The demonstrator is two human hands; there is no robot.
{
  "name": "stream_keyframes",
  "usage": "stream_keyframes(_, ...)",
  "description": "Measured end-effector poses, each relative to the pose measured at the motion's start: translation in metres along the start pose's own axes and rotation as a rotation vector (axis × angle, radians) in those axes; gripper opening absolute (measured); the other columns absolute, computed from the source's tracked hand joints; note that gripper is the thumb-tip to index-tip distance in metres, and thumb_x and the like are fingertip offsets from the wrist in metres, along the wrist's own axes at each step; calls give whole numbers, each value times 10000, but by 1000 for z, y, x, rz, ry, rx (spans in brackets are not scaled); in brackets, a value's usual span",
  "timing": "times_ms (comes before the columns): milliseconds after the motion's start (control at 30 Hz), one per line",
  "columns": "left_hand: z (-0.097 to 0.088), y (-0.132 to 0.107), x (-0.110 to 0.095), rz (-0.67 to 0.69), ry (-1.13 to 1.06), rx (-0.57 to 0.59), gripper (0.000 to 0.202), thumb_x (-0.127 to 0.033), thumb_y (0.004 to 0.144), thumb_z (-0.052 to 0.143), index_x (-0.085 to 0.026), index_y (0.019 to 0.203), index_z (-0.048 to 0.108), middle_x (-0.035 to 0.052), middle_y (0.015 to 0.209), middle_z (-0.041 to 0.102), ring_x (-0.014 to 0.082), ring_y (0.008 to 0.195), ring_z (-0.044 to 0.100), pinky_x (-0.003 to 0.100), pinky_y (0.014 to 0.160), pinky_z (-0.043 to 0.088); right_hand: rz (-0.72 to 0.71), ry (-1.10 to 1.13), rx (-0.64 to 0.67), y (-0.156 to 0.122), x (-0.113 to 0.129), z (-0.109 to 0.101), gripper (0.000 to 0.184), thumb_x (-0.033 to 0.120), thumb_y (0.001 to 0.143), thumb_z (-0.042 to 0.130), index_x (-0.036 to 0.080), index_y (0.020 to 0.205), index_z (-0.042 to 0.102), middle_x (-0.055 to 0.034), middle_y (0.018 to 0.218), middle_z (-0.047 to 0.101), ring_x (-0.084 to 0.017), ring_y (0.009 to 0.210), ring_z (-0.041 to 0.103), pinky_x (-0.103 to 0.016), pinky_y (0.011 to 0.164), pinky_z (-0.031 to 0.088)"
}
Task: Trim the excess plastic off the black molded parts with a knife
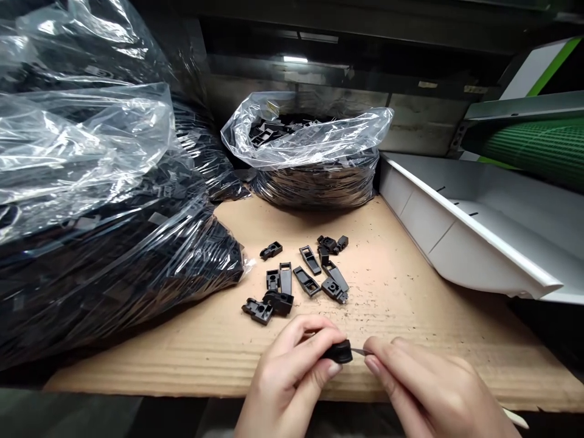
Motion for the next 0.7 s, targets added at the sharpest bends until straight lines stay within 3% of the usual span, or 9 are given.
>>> stream_keyframes(200, 2, -1, 0, 35, 91, -22, 267, -42, 774, 545, -232, 949, 613, 14, 925, 561, 142, 886, 545, 173, 787, 414, -17, -83, 203, 3, -2, 11, 246, 169, 870, 343, 216, 737, 544, 17, 564, 570, -134, 438, 557, -229, 402, 385)
stream_keyframes(300, 0, -1, 0, 21, 110, -52, 242, -54, 758, 559, -231, 907, 633, 16, 893, 576, 152, 857, 556, 187, 765, 433, -12, 15, 234, 4, -4, 4, 249, 195, 872, 358, 220, 728, 559, 18, 560, 569, -128, 475, 566, -218, 445, 417)
stream_keyframes(400, -3, -2, 11, -102, -6, -84, 239, -92, 746, 584, -251, 910, 653, 22, 913, 606, 178, 871, 572, 216, 755, 461, 86, 210, 126, 4, -15, -10, 159, 216, 855, 434, 216, 912, 582, 1, 657, 605, -123, 570, 599, -197, 533, 474)
stream_keyframes(500, 11, -5, 29, -332, -451, -65, 204, -181, 750, 623, -271, 932, 636, 11, 909, 649, 178, 859, 612, 216, 723, 490, 211, 446, 43, -2, -20, -4, 197, 225, 805, 533, 235, 1000, 561, 14, 714, 607, -98, 519, 584, -153, 455, 471)
stream_keyframes(567, 28, -6, 32, -444, -801, -48, 155, -243, 759, 633, -250, 912, 614, 12, 859, 667, 169, 831, 633, 219, 728, 490, 281, 562, -90, -7, -20, 2, 238, 236, 791, 554, 260, 1027, 545, 20, 775, 609, -63, 412, 517, -137, 373, 436)
stream_keyframes(700, 57, -7, 32, -568, -1197, -76, 166, -278, 743, 659, -227, 881, 584, 32, 930, 665, 166, 909, 614, 217, 732, 483, 318, 443, -444, -19, -10, -2, 306, 204, 774, 567, 259, 1075, 549, -33, 918, 605, -61, 461, 530, -141, 389, 434)
Point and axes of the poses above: each hand's wrist, its own y-axis towards the middle knuckle, its own z-axis out of the palm, x = y × z, the point moved 10 cm from there along y, towards the middle knuckle
